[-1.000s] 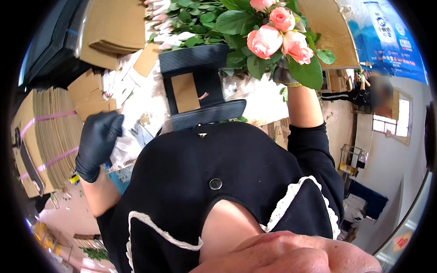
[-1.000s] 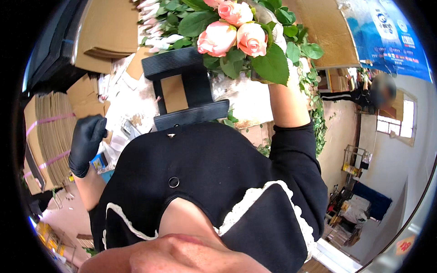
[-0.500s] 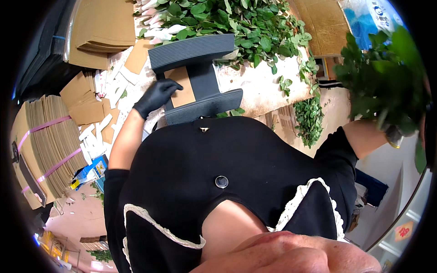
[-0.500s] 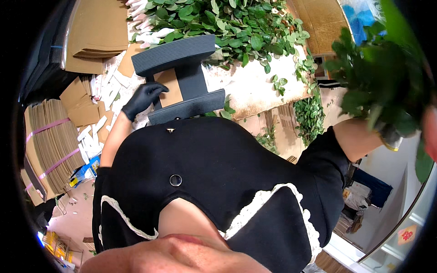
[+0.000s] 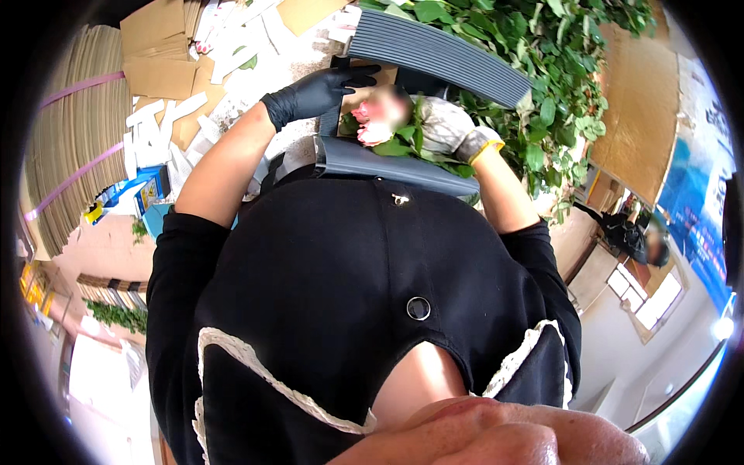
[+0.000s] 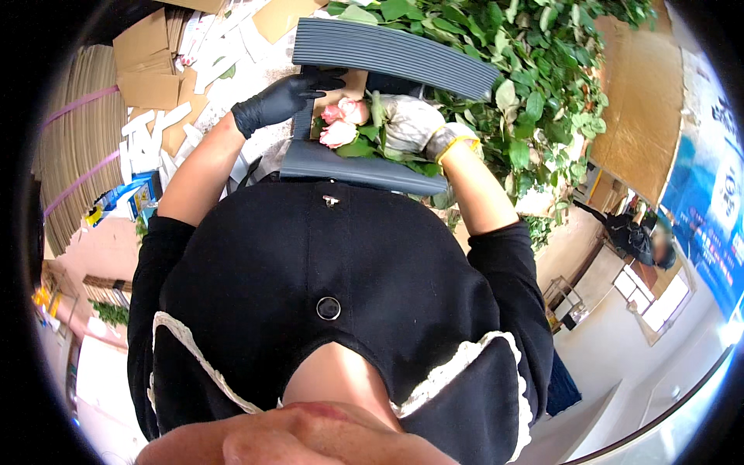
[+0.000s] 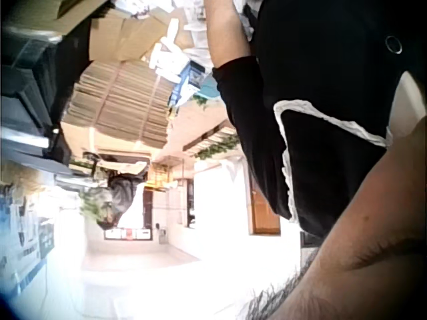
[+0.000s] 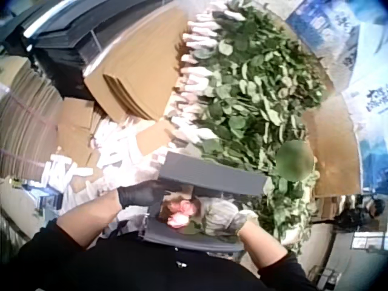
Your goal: The person arranges pink roses and green foliage into a black rectangular box. They place the flowers and leaves into the box, adjust their positions, and then wrap the box in clear plastic film. Finally, they place the wrapped box into a larger cardboard box.
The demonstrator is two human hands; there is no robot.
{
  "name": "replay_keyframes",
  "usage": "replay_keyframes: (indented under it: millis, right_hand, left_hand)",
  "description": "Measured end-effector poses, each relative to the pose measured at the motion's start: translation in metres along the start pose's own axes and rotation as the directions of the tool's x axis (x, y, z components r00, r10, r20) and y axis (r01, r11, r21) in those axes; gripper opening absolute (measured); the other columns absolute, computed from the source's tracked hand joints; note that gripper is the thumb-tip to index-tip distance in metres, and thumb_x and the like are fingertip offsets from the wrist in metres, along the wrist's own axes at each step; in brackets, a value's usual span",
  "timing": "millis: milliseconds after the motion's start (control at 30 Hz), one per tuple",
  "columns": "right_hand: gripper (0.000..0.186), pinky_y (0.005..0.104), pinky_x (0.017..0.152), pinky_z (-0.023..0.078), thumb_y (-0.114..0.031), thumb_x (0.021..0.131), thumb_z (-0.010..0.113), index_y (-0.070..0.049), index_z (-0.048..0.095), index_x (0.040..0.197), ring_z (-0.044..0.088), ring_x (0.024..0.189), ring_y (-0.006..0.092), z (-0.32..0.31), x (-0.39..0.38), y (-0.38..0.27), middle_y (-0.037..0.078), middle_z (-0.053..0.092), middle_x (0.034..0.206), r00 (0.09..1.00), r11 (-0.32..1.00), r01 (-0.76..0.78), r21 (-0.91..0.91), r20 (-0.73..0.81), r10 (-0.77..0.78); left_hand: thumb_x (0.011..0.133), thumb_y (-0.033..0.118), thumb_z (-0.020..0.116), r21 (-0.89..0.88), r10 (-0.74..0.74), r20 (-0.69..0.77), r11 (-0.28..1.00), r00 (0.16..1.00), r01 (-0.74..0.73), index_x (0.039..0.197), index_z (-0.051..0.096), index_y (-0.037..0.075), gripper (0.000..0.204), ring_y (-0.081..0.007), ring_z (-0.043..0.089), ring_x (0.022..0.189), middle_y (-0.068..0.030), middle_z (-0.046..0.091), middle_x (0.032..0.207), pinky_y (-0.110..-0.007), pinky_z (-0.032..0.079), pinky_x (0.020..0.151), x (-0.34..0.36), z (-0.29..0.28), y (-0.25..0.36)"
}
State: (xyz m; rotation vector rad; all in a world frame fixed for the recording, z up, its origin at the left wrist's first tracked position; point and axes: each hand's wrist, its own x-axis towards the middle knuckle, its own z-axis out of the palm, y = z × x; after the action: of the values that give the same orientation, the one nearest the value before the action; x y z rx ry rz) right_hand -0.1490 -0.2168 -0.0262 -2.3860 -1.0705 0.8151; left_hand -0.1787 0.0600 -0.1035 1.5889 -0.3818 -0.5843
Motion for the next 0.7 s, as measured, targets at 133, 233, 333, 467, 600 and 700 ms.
replay_keyframes:
  millis: [133, 233, 333, 467, 600, 700]
  right_hand:
    - [0.049, 0.0412, 0.073, 0.052, -0.021, 0.08, 0.059, 0.0, 0.054, 0.124, 0.065, 0.084, 0.0346, -0.012, 0.012, -0.032, 0.018, 0.067, 0.094, 0.914, 0.987, -0.116, -0.114, 0.377, 0.151]
    - [0.039, 0.0428, 0.068, 0.052, -0.019, 0.078, 0.061, -0.006, 0.058, 0.115, 0.066, 0.078, 0.0353, -0.004, 0.009, -0.029, 0.017, 0.067, 0.09, 0.983, 0.998, -0.067, -0.011, 0.172, 0.068]
    - [0.043, 0.0415, 0.065, 0.053, -0.018, 0.076, 0.062, -0.006, 0.059, 0.118, 0.067, 0.075, 0.0339, 0.006, 0.002, -0.013, 0.015, 0.068, 0.093, 0.998, 0.999, -0.002, -0.038, 0.057, 0.005]
    - [0.059, 0.0405, 0.079, 0.052, -0.037, 0.078, 0.064, -0.005, 0.058, 0.127, 0.067, 0.085, 0.0272, -0.01, -0.018, 0.009, 0.012, 0.07, 0.095, 0.996, 0.993, -0.078, -0.092, 0.037, 0.082]
    - [0.063, 0.0369, 0.084, 0.051, -0.044, 0.078, 0.064, -0.01, 0.056, 0.13, 0.067, 0.089, 0.0259, -0.004, -0.043, 0.045, 0.01, 0.07, 0.099, 0.994, 0.975, -0.106, -0.194, -0.035, 0.101]
    - [0.062, 0.0368, 0.079, 0.053, -0.045, 0.079, 0.065, -0.009, 0.057, 0.129, 0.067, 0.087, 0.0258, -0.028, -0.026, 0.013, 0.01, 0.069, 0.096, 0.992, 0.975, -0.124, -0.184, -0.022, 0.122]
  left_hand:
    - [0.088, 0.002, 0.057, 0.075, 0.041, 0.149, 0.996, 0.988, -0.053, 0.135, 0.056, 0.01, 0.048, -0.0219, 0.064, 0.111, -0.0129, 0.065, 0.124, -0.033, 0.051, 0.092, -0.004, -0.003, 0.003]
    - [0.087, 0.003, 0.056, 0.188, -0.031, 0.029, 0.982, 0.999, 0.025, 0.128, 0.062, 0.011, 0.042, -0.0268, 0.068, 0.096, -0.0195, 0.069, 0.107, -0.036, 0.052, 0.085, -0.014, 0.004, 0.019]
    - [0.087, 0.004, 0.056, 0.126, -0.098, -0.145, 0.985, 0.985, 0.117, 0.132, 0.058, 0.009, 0.045, -0.0244, 0.067, 0.096, -0.0198, 0.068, 0.107, -0.035, 0.052, 0.084, -0.028, 0.003, 0.025]
    - [0.087, 0.004, 0.055, -0.412, -0.224, 0.034, 0.885, 0.974, 0.218, 0.136, 0.052, 0.003, 0.049, -0.0198, 0.065, 0.1, -0.016, 0.066, 0.115, -0.032, 0.052, 0.086, -0.025, 0.002, 0.028]
    - [0.089, 0.013, 0.054, -0.102, -0.375, 0.48, 0.874, 0.793, 0.475, 0.13, 0.054, -0.002, 0.044, -0.0145, 0.058, 0.099, -0.0131, 0.064, 0.113, -0.028, 0.046, 0.093, 0.013, 0.028, 0.016]
    - [0.089, 0.015, 0.058, -0.435, 0.043, 0.461, 0.881, 0.886, 0.183, 0.116, 0.057, -0.002, 0.032, -0.014, 0.055, 0.09, -0.009, 0.062, 0.099, -0.031, 0.046, 0.085, 0.023, 0.063, -0.026]
